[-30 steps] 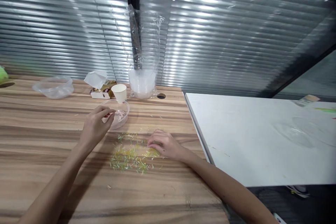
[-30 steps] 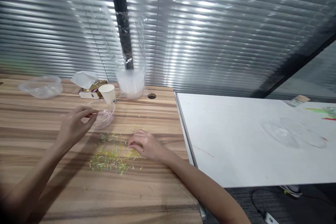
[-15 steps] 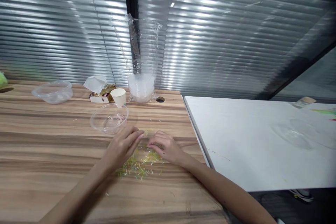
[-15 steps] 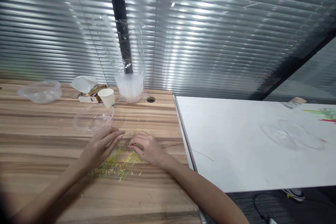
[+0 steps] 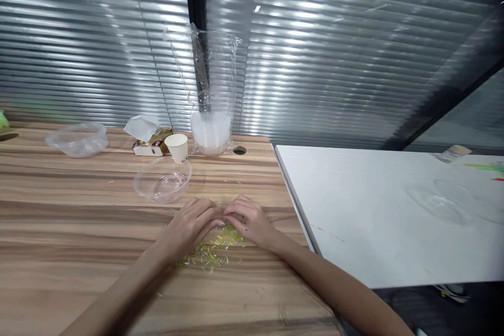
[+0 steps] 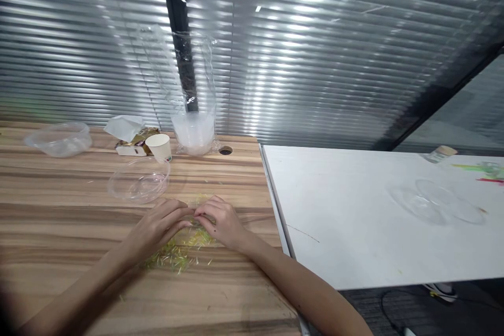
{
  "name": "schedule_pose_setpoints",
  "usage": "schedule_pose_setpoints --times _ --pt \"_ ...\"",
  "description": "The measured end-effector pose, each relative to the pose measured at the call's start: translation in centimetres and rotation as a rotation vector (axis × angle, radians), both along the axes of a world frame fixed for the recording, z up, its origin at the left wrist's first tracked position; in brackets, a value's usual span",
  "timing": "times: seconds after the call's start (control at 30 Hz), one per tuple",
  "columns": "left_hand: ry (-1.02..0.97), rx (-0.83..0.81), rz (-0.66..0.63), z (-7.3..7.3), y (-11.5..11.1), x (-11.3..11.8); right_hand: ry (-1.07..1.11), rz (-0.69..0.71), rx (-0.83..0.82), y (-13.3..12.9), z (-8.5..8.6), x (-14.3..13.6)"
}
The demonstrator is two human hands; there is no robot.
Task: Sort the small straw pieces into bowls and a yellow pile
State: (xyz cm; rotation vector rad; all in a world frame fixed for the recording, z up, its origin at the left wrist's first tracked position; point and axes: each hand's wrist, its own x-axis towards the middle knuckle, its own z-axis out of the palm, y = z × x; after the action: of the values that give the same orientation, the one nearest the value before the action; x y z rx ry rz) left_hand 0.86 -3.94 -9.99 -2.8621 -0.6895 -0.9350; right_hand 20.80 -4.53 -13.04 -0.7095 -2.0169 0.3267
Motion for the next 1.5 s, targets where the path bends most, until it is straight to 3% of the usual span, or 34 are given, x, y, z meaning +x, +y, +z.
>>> schedule_pose_setpoints --times 1.5 --pt "0.111 0.086 -0.022 -0.35 0.12 -0.04 -0.113 0.031 -0.133 0.04 -0.5 0.35"
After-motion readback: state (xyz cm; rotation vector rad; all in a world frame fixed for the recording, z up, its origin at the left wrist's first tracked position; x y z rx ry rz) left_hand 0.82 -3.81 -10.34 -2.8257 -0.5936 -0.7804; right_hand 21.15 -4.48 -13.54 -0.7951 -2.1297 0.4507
